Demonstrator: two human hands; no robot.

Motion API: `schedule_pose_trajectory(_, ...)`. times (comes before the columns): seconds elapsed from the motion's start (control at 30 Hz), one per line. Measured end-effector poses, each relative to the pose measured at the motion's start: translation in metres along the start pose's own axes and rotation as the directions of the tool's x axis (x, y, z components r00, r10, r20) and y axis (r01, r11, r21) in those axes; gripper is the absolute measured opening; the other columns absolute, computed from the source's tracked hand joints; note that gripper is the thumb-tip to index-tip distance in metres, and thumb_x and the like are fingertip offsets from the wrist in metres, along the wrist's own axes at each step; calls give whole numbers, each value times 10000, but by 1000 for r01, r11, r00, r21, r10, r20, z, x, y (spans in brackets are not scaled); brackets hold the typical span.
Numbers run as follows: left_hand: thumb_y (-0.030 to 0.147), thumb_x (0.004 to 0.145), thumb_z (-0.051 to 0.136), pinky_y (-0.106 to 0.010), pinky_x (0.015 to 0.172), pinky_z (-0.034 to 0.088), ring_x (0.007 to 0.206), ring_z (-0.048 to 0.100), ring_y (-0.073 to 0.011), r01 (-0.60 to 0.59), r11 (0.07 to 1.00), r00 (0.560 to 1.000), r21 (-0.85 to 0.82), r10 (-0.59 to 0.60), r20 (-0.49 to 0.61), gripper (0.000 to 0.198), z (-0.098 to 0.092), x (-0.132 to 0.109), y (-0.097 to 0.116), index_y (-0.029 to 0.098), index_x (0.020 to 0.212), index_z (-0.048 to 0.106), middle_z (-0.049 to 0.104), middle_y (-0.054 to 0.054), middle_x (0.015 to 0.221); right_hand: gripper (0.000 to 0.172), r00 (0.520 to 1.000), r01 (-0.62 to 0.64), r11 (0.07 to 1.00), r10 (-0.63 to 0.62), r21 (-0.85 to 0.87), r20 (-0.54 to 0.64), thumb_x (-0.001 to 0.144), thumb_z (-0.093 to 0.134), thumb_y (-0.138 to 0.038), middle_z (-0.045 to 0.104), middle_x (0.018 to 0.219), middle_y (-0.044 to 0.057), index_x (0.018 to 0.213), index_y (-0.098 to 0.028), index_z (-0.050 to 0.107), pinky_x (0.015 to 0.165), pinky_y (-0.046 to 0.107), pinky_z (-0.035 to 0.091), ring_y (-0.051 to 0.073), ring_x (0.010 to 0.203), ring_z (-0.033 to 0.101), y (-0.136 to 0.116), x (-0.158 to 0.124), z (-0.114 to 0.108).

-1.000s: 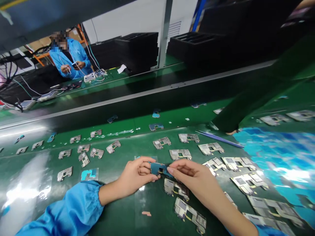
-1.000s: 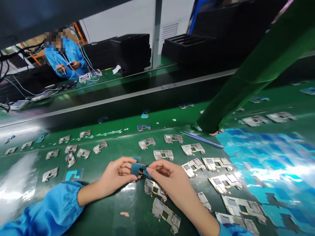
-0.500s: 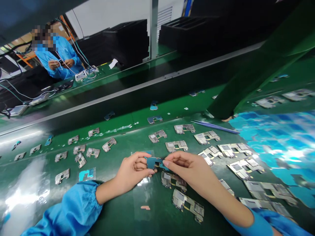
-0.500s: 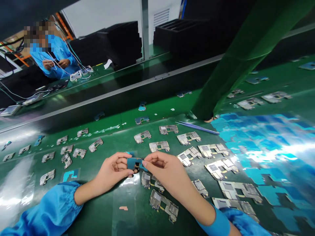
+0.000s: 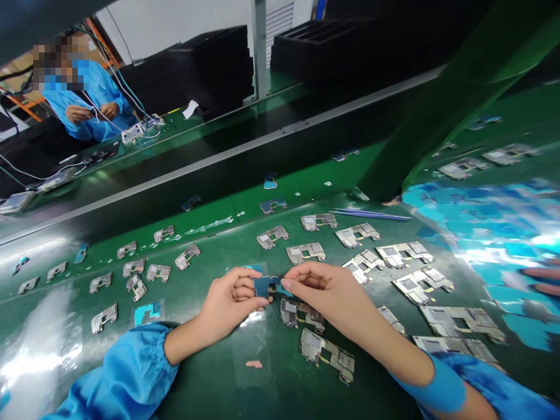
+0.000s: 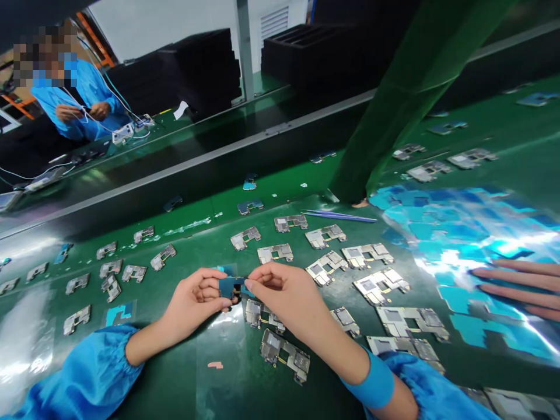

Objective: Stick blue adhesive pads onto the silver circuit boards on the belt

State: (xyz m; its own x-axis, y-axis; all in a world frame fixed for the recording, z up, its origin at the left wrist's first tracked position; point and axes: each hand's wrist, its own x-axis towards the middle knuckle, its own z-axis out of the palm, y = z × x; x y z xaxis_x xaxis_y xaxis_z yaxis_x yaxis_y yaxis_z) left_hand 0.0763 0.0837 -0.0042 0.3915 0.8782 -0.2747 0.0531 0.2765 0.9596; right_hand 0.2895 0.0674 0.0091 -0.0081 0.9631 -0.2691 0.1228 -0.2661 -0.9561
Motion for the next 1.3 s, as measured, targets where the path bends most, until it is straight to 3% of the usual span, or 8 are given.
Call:
schedule_pose_trajectory(0.17, 177, 701, 864, -255, 691, 648, 683, 757, -145, 8, 1000, 1000, 26, -7, -16, 406, 0, -1, 1, 177, 1035, 633, 749, 7, 763, 177, 1000, -22, 999, 21, 36, 4, 701, 732, -390, 674, 627, 6, 689, -214, 715, 476, 259, 429, 146, 547, 583, 2, 1, 0)
schedule_pose_trajectory(0.5, 177, 688, 864, -266, 696, 647, 658, 738, -135, 14, 999, 1000, 35, -13, -28, 409, 0, 0, 5, 176, 1030, 639, 749, 3, 769, 176, 999, -29, 999, 28, 14, 42, 732, 694, -394, 544, 506, -39, 669, -229, 699, 443, 259, 346, 124, 468, 468, -5, -1, -3)
schedule_pose_trajectory(0.67, 182, 679, 864, -291, 700, 656, 659, 742, -151, 25, 998, 999, 58, -24, -32, 412, 1, 0, 7, 172, 1025, 641, 751, -4, 768, 179, 999, -20, 1000, 19, 4, 44, 738, 689, -395, 575, 550, -26, 689, -224, 699, 453, 261, 341, 126, 493, 478, -3, 0, -2)
schedule_pose_trajectory(1.03, 175, 699, 877, -212, 653, 633, 640, 738, -121, 22, 999, 999, 40, -20, -41, 395, 0, 0, 6, 173, 1018, 643, 757, 1, 755, 141, 999, -31, 998, 31, -48, -15, 731, 679, -355, 680, 676, 21, 699, -218, 678, 522, 290, 428, 165, 587, 587, 2, 2, 2)
schedule_pose_trajectory(1.23, 214, 677, 905, -248, 630, 643, 692, 766, -172, 40, 998, 998, -38, -42, -50, 457, 2, -1, 4, 160, 1035, 626, 761, -20, 774, 237, 989, 100, 980, -116, -170, -88, 766, 699, -346, 426, 536, -84, 672, -243, 507, 489, 265, 339, 120, 505, 421, 10, 4, 4)
schedule_pose_trajectory(1.3, 246, 682, 903, -262, 624, 638, 706, 772, -192, 17, 999, 998, -37, -19, -66, 471, -3, 0, 10, 156, 1047, 620, 770, -38, 786, 272, 983, 139, 980, -154, -143, -99, 800, 690, -378, 409, 557, -82, 676, -241, 490, 486, 263, 335, 116, 511, 408, 8, 3, 3)
